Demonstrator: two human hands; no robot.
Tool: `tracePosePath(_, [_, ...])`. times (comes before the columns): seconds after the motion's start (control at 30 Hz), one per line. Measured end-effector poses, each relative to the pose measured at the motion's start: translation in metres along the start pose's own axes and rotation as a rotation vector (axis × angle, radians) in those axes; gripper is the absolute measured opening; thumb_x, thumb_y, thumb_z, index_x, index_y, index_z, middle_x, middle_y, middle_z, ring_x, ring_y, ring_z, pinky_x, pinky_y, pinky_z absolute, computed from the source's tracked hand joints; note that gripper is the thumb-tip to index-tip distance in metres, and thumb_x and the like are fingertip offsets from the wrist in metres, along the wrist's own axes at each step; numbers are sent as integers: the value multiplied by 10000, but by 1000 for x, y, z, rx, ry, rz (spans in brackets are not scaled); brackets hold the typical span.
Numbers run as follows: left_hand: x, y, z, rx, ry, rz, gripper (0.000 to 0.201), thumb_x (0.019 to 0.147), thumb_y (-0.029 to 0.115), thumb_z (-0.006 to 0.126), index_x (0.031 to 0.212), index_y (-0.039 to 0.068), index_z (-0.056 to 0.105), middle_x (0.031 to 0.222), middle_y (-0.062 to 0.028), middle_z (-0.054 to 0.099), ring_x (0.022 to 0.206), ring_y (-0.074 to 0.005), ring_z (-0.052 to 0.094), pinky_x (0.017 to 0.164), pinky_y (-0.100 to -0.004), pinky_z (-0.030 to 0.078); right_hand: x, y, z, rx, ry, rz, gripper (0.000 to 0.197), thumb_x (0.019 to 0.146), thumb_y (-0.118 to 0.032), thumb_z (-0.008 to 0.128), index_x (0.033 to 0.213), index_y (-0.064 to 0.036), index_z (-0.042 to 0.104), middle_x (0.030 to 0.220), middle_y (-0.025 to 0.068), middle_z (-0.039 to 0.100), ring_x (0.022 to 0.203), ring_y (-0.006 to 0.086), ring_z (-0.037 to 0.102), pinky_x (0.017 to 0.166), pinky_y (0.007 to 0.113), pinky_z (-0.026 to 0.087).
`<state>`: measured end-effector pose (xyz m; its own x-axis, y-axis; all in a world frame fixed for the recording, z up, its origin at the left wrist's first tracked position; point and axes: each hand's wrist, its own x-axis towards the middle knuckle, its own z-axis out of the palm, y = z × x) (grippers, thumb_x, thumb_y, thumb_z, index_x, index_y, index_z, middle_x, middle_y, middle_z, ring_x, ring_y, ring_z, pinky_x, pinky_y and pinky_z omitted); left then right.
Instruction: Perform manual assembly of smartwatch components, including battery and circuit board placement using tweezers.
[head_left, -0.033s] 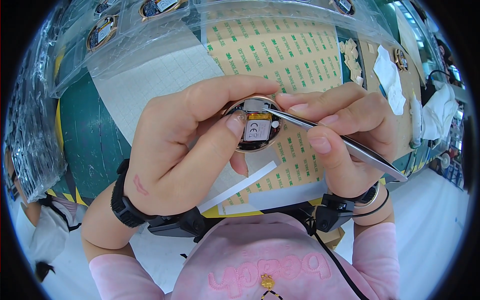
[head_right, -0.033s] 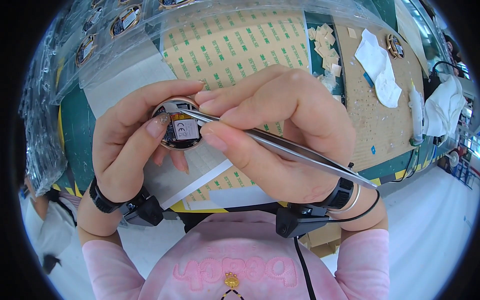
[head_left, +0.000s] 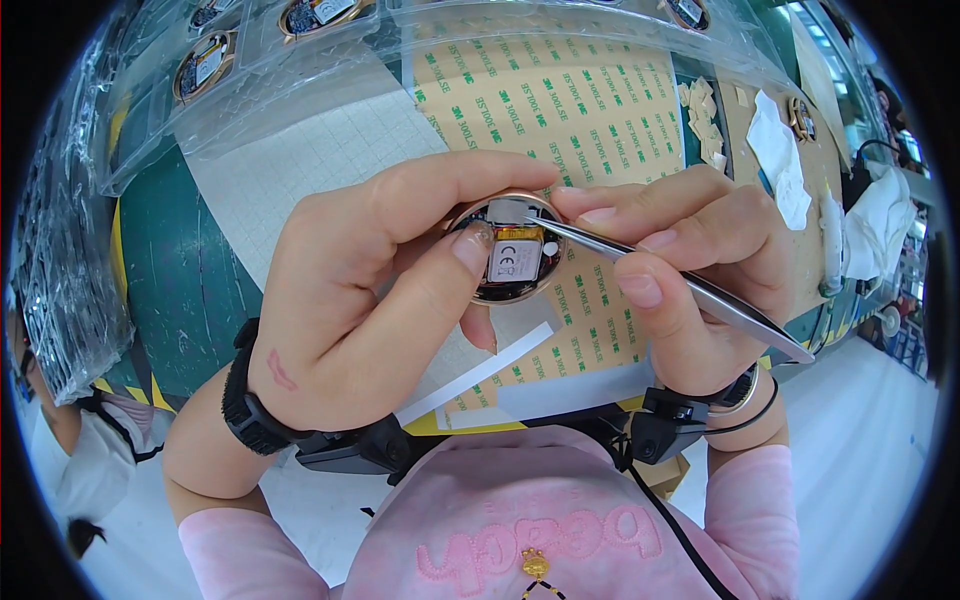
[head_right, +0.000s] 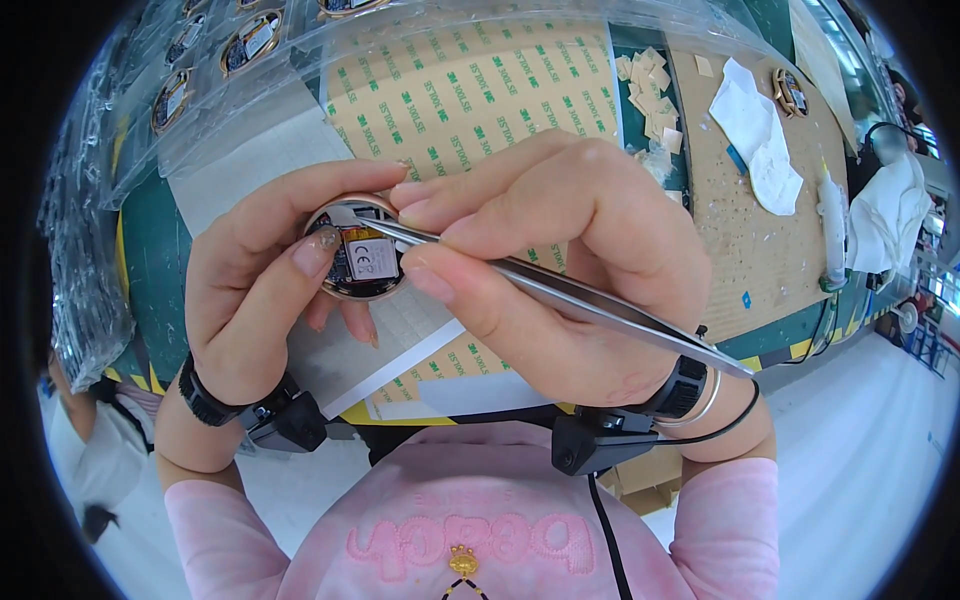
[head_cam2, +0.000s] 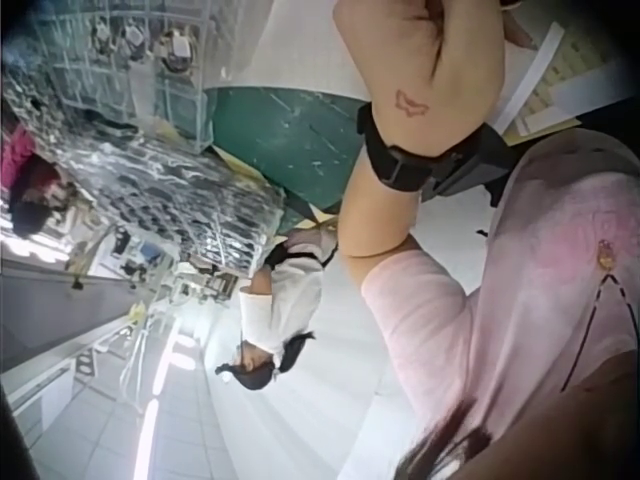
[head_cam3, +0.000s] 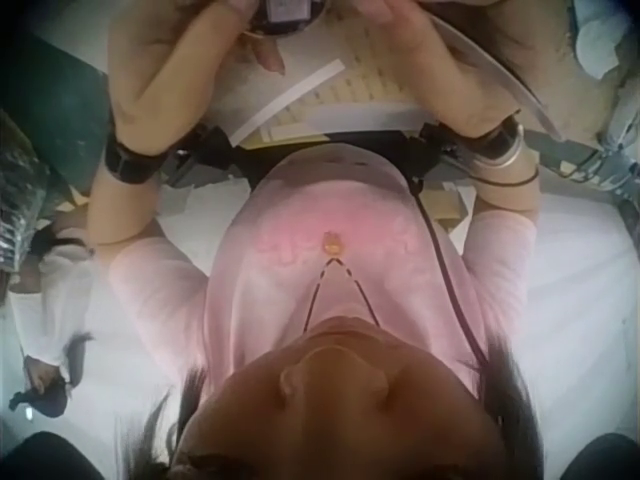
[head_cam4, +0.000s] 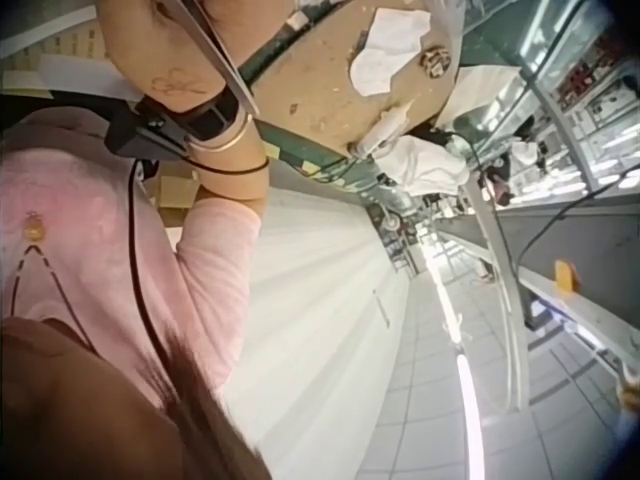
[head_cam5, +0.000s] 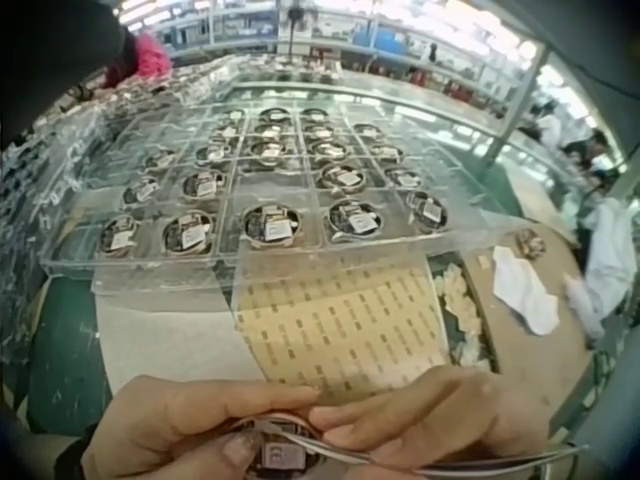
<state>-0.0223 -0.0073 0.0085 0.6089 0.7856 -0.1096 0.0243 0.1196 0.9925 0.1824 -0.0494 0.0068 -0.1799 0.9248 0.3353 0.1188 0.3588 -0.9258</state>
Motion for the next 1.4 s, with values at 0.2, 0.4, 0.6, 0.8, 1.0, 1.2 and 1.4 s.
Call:
tracePosePath(0.2, [0, 0, 1, -6, 4, 13, 359, 909, 88, 403, 1221, -45, 520, 992, -89, 647, 597, -75, 609, 484, -140, 395, 0, 0, 0, -12, 2, 0, 169, 856, -57, 614, 865, -44, 446, 894, 180, 595, 921, 331, 644, 854, 464, 524])
tracePosePath(0.4, [1, 1, 0, 41, -15, 25, 345, 921, 85, 409, 1219, -47, 521, 990, -90, 647, 592, -76, 610, 477, -139, 399, 0, 2, 1, -13, 4, -37, 173, 853, -56, 617, 864, -38, 446, 892, 187, 599, 909, 327, 648, 845, 455, 532])
tracePosePath(0.6, [1, 0, 1, 40, -1, 36, 336, 925, 77, 412, 1218, -47, 524, 983, -92, 648, 588, -77, 611, 471, -139, 398, 1, 3, -1, -40, -9, -46, 172, 853, -57, 620, 863, -31, 450, 895, 193, 602, 902, 324, 651, 838, 444, 536])
tracePosePath(0.8, [1, 0, 1, 32, 7, 32, 332, 925, 82, 417, 1210, -45, 530, 984, -93, 649, 586, -79, 613, 470, -139, 398, 0, 2, -2, -83, -21, -45, 164, 854, -53, 618, 861, -24, 457, 894, 196, 604, 897, 327, 651, 834, 442, 538])
tracePosePath(1.0, [2, -2, 2, -44, 15, 28, 329, 928, 98, 414, 1196, -46, 538, 983, -98, 651, 579, -79, 616, 451, -138, 392, 0, 2, -4, -118, -54, -86, 183, 845, -44, 631, 888, -23, 454, 923, 200, 591, 907, 334, 647, 828, 441, 540])
tracePosePath(1.2, [3, 3, 0, -110, 14, -63, 334, 931, 111, 407, 1196, -45, 537, 969, -98, 656, 558, -79, 619, 424, -137, 381, -1, 0, -2, -282, -109, -163, 236, 818, -2, 650, 941, -28, 450, 987, 202, 565, 951, 345, 634, 828, 433, 543])
tracePosePath(1.4, [4, 3, -2, -150, -14, -145, 336, 932, 120, 411, 1197, -47, 535, 959, -96, 661, 541, -86, 625, 406, -138, 369, -3, -3, -2, -298, -109, -152, 251, 807, 22, 651, 952, -34, 453, 1008, 202, 559, 978, 352, 624, 838, 424, 541])
